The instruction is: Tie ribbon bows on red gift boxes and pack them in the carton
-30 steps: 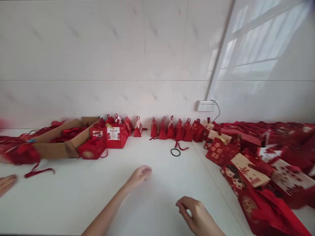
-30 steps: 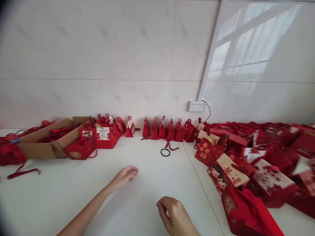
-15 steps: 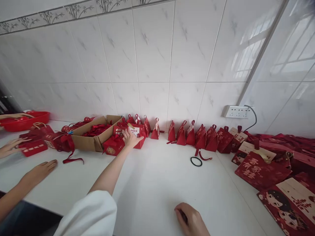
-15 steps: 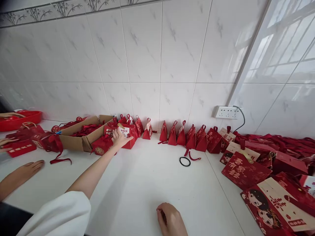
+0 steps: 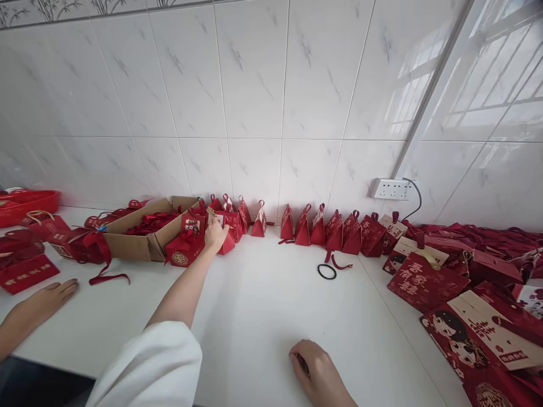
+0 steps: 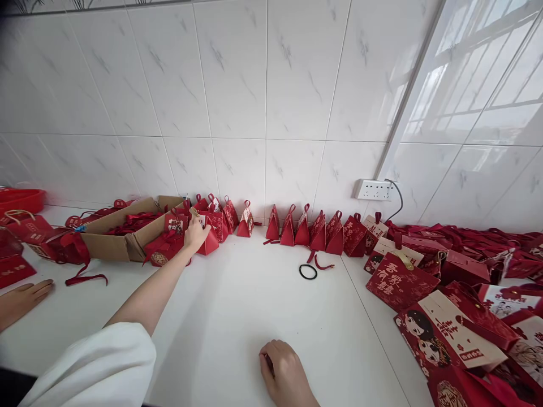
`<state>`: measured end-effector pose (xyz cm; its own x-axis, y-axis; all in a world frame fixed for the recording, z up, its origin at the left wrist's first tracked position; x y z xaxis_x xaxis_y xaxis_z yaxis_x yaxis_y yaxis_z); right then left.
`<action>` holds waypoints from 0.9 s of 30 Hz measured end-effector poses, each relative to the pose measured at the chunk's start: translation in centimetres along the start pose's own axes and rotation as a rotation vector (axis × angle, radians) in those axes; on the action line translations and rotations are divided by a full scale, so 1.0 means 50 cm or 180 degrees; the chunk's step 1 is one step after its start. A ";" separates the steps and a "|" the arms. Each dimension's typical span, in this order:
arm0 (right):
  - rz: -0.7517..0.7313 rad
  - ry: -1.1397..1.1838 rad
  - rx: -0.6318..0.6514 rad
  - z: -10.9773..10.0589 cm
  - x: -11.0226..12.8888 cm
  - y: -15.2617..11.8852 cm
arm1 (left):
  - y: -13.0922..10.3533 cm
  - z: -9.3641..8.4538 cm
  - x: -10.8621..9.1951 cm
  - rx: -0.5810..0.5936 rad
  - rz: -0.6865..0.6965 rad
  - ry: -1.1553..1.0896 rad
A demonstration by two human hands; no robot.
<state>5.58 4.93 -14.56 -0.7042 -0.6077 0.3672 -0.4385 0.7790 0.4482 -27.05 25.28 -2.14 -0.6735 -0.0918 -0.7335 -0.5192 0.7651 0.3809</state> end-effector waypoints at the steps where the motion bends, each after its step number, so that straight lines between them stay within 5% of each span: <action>1: -0.0009 -0.0003 0.0024 -0.002 0.003 -0.001 | -0.007 -0.010 0.003 -0.0006 -0.0008 -0.0030; 5: 0.0085 0.0078 0.0214 0.003 0.003 -0.006 | -0.041 -0.057 0.000 -0.0038 0.0057 -0.0237; 9: 0.0529 0.0623 0.0206 -0.025 -0.039 0.039 | -0.101 -0.058 -0.069 0.0250 0.0486 -0.0815; 14: 0.0950 0.0982 -0.0998 -0.248 -0.085 0.179 | -0.232 -0.013 -0.230 0.0788 0.0944 -0.1694; 17: 0.0913 0.1432 -0.0691 -0.338 -0.057 0.236 | -0.314 0.014 -0.328 0.1447 0.1025 -0.2811; 20: 0.0971 0.1440 -0.0816 -0.411 -0.034 0.228 | -0.354 0.023 -0.378 0.1849 0.0736 -0.3655; 24: 0.1080 0.1355 -0.0886 -0.424 -0.033 0.202 | -0.379 0.045 -0.398 0.2481 -0.0018 -0.4052; 27: 0.1101 0.1551 -0.0692 -0.394 -0.039 0.208 | -0.387 0.036 -0.411 0.2525 0.0028 -0.3585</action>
<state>13.38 11.19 5.43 -0.4275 -0.3671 0.8261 -0.0717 0.9247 0.3738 -2.20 13.52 4.55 0.3083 0.1849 -0.9331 0.1754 0.9531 0.2468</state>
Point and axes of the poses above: each hand's wrist, its own y-axis towards the middle knuckle, its own z-axis out of the palm, x = y × z, the point moved 10 cm from there along y, towards the middle knuckle, and after that the axes turned 13 degrees about -y, right-handed, at the moved point
